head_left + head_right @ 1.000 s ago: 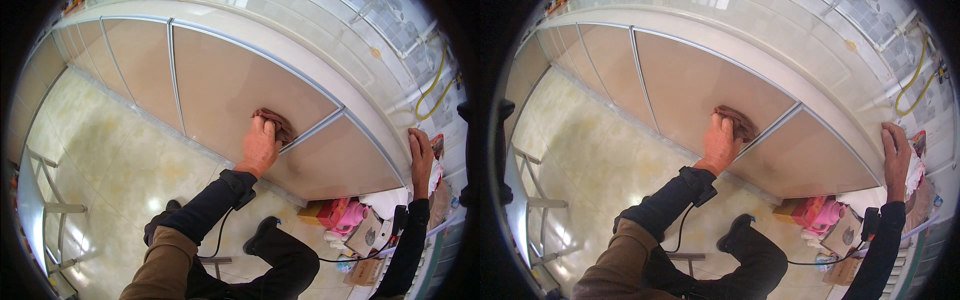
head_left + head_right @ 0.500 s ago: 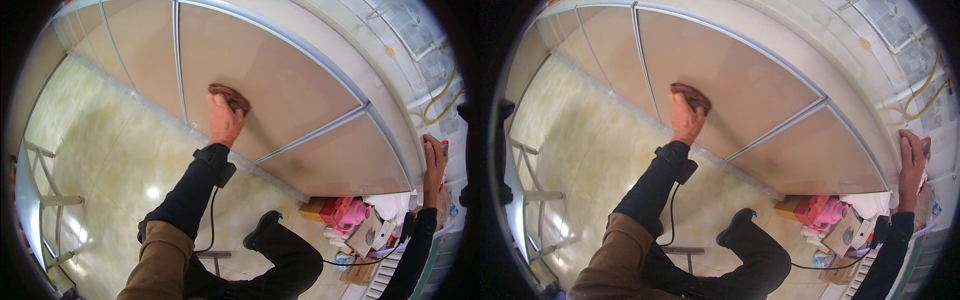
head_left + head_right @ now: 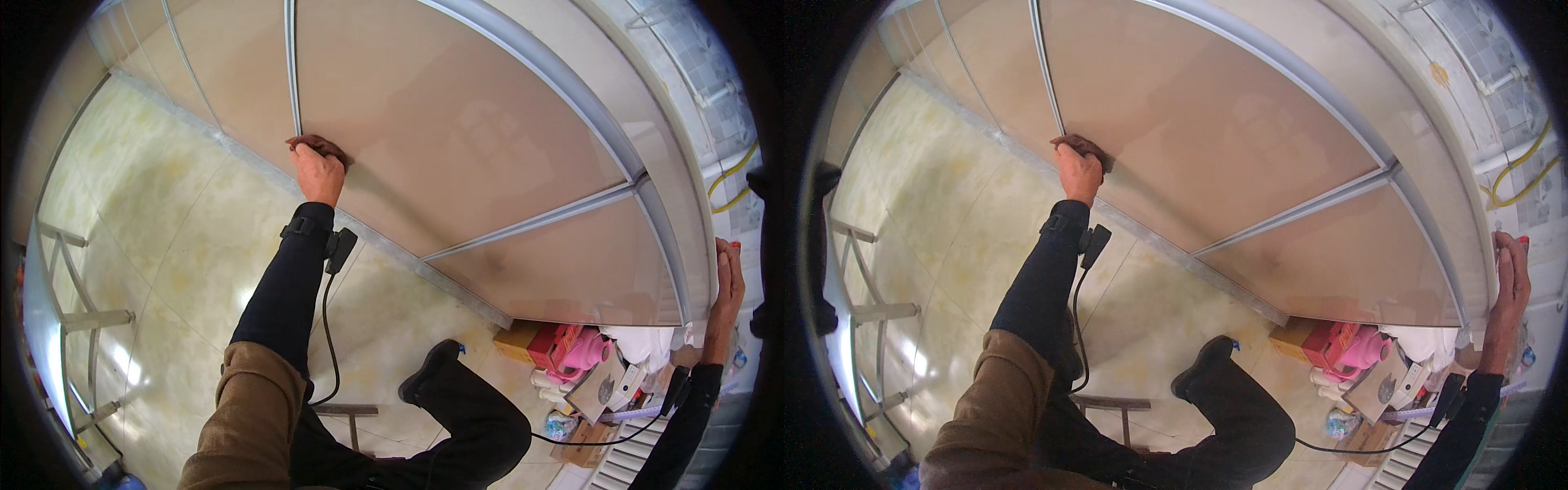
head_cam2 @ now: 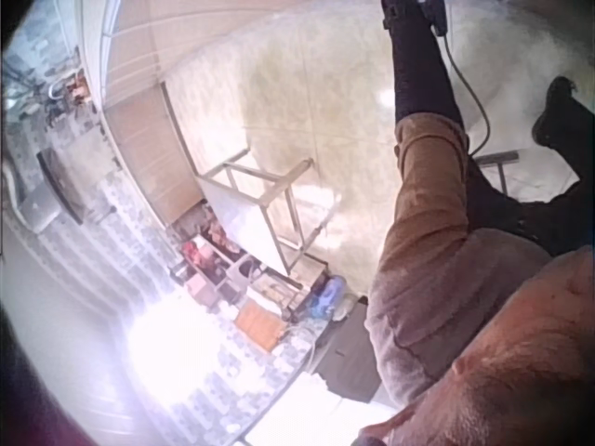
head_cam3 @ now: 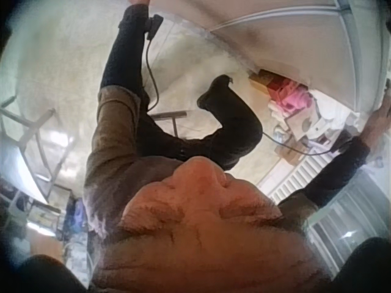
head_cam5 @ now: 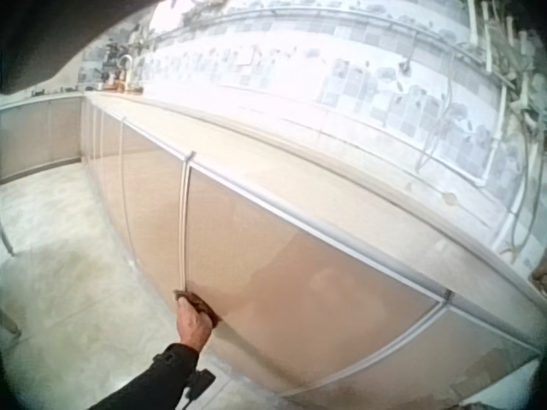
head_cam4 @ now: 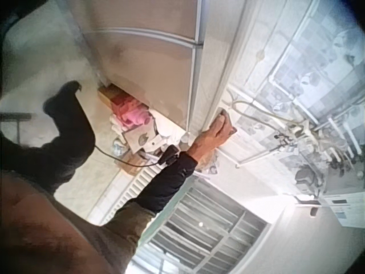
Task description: The person wipes the front panels of a beige kitchen cabinet using a brown cloth. They move methodically across the surface, cleaning each panel in sequence.
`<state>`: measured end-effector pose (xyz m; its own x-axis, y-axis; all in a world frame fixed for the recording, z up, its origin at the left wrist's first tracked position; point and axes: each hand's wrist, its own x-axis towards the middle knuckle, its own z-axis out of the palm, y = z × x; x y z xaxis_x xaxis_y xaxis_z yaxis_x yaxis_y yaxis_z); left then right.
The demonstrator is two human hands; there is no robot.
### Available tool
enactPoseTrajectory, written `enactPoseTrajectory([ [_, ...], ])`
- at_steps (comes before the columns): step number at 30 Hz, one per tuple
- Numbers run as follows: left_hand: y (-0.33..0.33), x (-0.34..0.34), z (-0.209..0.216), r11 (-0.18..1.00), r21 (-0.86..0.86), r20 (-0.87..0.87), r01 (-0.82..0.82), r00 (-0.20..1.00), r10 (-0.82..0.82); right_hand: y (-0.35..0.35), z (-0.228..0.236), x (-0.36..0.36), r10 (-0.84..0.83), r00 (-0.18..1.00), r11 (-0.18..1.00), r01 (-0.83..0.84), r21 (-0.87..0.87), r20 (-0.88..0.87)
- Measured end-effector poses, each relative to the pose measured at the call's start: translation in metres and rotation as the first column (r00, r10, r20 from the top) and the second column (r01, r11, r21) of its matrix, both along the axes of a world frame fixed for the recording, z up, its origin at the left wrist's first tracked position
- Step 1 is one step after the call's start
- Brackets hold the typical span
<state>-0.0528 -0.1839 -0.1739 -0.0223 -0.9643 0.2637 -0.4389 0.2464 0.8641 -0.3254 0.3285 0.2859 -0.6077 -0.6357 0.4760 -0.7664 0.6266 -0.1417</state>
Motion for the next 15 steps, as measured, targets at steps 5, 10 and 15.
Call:
enactPoseTrajectory([
  [5, 0.045, -0.019, -0.002, 0.99, -0.04, -0.045, 0.133, 0.99, -0.135, -0.005, 0.0, 0.008, 0.015, 1.0, 1.0, -0.015, 0.002, 0.007],
  [10, 0.15, -0.053, 0.012, 0.947, 0.047, -0.158, 0.319, 0.938, -0.308, -0.009, -0.001, 0.009, -0.019, 0.998, 0.999, 0.021, -0.038, 0.052],
  [15, 0.22, -0.076, 0.032, 0.875, 0.137, -0.273, 0.464, 0.867, -0.416, -0.008, -0.002, 0.011, -0.029, 0.999, 0.998, 0.031, -0.049, 0.038],
])
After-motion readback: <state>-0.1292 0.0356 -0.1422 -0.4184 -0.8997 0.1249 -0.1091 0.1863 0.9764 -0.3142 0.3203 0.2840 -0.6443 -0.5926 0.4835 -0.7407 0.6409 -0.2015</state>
